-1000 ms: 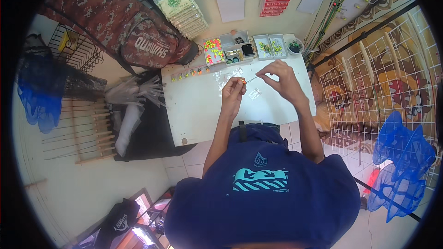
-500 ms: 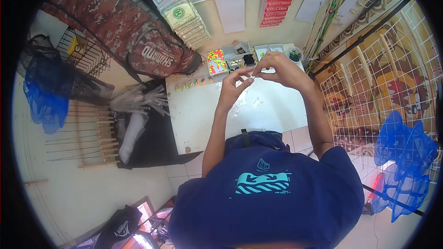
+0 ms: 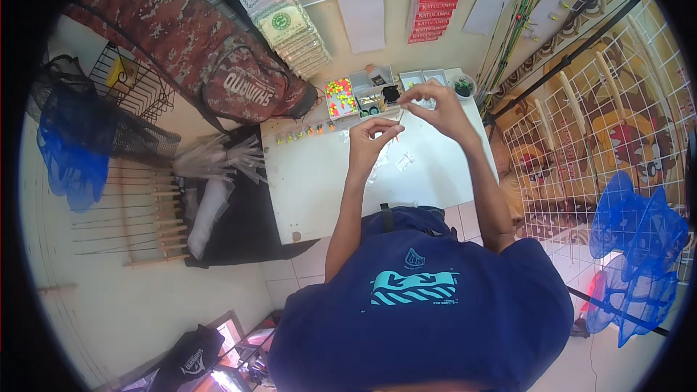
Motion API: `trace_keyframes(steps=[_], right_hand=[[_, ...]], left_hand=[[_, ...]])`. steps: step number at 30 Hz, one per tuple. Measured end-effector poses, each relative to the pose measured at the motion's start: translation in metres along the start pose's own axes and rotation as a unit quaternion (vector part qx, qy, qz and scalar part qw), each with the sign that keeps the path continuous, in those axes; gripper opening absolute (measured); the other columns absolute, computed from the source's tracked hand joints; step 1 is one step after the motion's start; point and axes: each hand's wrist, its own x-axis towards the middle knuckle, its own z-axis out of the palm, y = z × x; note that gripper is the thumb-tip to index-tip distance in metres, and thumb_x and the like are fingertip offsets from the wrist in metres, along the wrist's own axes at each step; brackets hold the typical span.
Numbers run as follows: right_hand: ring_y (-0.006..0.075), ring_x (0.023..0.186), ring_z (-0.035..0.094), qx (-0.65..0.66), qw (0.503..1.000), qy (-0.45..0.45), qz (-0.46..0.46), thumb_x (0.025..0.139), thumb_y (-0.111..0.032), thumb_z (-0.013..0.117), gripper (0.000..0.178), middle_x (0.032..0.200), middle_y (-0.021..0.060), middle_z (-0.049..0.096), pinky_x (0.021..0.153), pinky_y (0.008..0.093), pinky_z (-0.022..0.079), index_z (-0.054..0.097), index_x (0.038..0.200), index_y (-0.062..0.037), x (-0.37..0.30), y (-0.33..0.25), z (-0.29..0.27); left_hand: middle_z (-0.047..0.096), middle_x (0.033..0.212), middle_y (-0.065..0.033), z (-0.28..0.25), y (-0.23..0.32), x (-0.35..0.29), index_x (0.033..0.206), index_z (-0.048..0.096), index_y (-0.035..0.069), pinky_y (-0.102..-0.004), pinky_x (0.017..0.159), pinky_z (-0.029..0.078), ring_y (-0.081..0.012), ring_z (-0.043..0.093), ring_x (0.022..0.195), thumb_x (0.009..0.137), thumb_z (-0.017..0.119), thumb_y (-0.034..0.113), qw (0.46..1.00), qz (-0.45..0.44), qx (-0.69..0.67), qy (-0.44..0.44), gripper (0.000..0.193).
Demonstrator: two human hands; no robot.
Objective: Assembling small fishing tackle components such as beads and sinkers onto a line.
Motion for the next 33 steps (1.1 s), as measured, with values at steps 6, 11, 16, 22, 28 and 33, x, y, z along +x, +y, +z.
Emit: trace_keyframes(steps=[6, 11, 16, 22, 28, 33], right_hand=[[0.0088, 0.076, 0.056, 0.14, 0.94, 0.198, 0.238, 0.082, -0.018, 0.072, 0.018, 0.087, 0.0, 0.068, 0.07, 0.0246, 0.043, 0.07, 0.095, -0.0043, -0.065, 0.066, 0.096], [0.0129, 0.081, 0.053, 0.355, 0.826, 0.082, 0.431, 0.084, -0.034, 0.071, 0.032, 0.093, 0.0026, 0.067, 0.078, 0.0288, 0.042, 0.071, 0.1, -0.0055, -0.11, 0.046, 0.12], [0.019, 0.096, 0.048, 0.484, 0.728, 0.069, 0.48, 0.083, -0.042, 0.069, 0.041, 0.108, 0.002, 0.063, 0.086, 0.0366, 0.038, 0.067, 0.109, -0.0107, -0.112, 0.055, 0.119], [0.019, 0.098, 0.046, 0.488, 0.729, 0.038, 0.479, 0.081, -0.038, 0.073, 0.036, 0.106, -0.0006, 0.06, 0.089, 0.0376, 0.036, 0.067, 0.107, -0.0136, -0.109, 0.061, 0.118], [0.0142, 0.09, 0.05, 0.452, 0.762, 0.058, 0.461, 0.08, -0.034, 0.074, 0.03, 0.094, -0.0005, 0.062, 0.085, 0.033, 0.038, 0.07, 0.099, -0.0112, -0.107, 0.057, 0.119], [0.0115, 0.073, 0.062, 0.223, 0.922, 0.117, 0.294, 0.082, -0.019, 0.072, 0.017, 0.077, 0.0043, 0.07, 0.068, 0.0265, 0.045, 0.072, 0.085, -0.0024, -0.098, 0.051, 0.11]], left_hand=[[0.071, 0.08, -0.0087, -0.015, -0.052, -0.017, 0.092, 0.067, -0.002, -0.0232, 0.066, 0.048, -0.01, 0.064, 0.072, 0.076, 0.077, 0.012, 0.989, -0.075, 0.093, 0.085, 0.023], [0.071, 0.073, -0.0087, -0.012, -0.048, -0.027, 0.096, 0.06, 0.004, -0.0247, 0.065, 0.044, -0.009, 0.063, 0.07, 0.077, 0.076, 0.014, 0.976, -0.055, 0.193, 0.081, 0.027], [0.072, 0.074, -0.008, -0.009, -0.045, -0.028, 0.096, 0.056, 0.005, -0.0265, 0.066, 0.045, -0.0105, 0.063, 0.069, 0.078, 0.076, 0.016, 0.977, -0.013, 0.209, 0.044, 0.03], [0.071, 0.073, -0.0068, -0.009, -0.046, -0.027, 0.09, 0.053, 0.006, -0.0306, 0.063, 0.043, -0.019, 0.057, 0.062, 0.078, 0.075, 0.019, 0.955, 0.023, 0.296, 0.005, 0.029], [0.07, 0.07, -0.0086, -0.007, -0.041, -0.028, 0.093, 0.054, 0.005, -0.0308, 0.063, 0.044, -0.018, 0.059, 0.063, 0.076, 0.077, 0.018, 0.96, -0.029, 0.276, -0.033, 0.032], [0.072, 0.087, -0.0062, -0.017, -0.034, -0.026, 0.106, 0.059, 0.007, -0.032, 0.069, 0.046, -0.0194, 0.06, 0.071, 0.073, 0.079, 0.022, 0.961, 0.043, 0.27, -0.035, 0.042]])
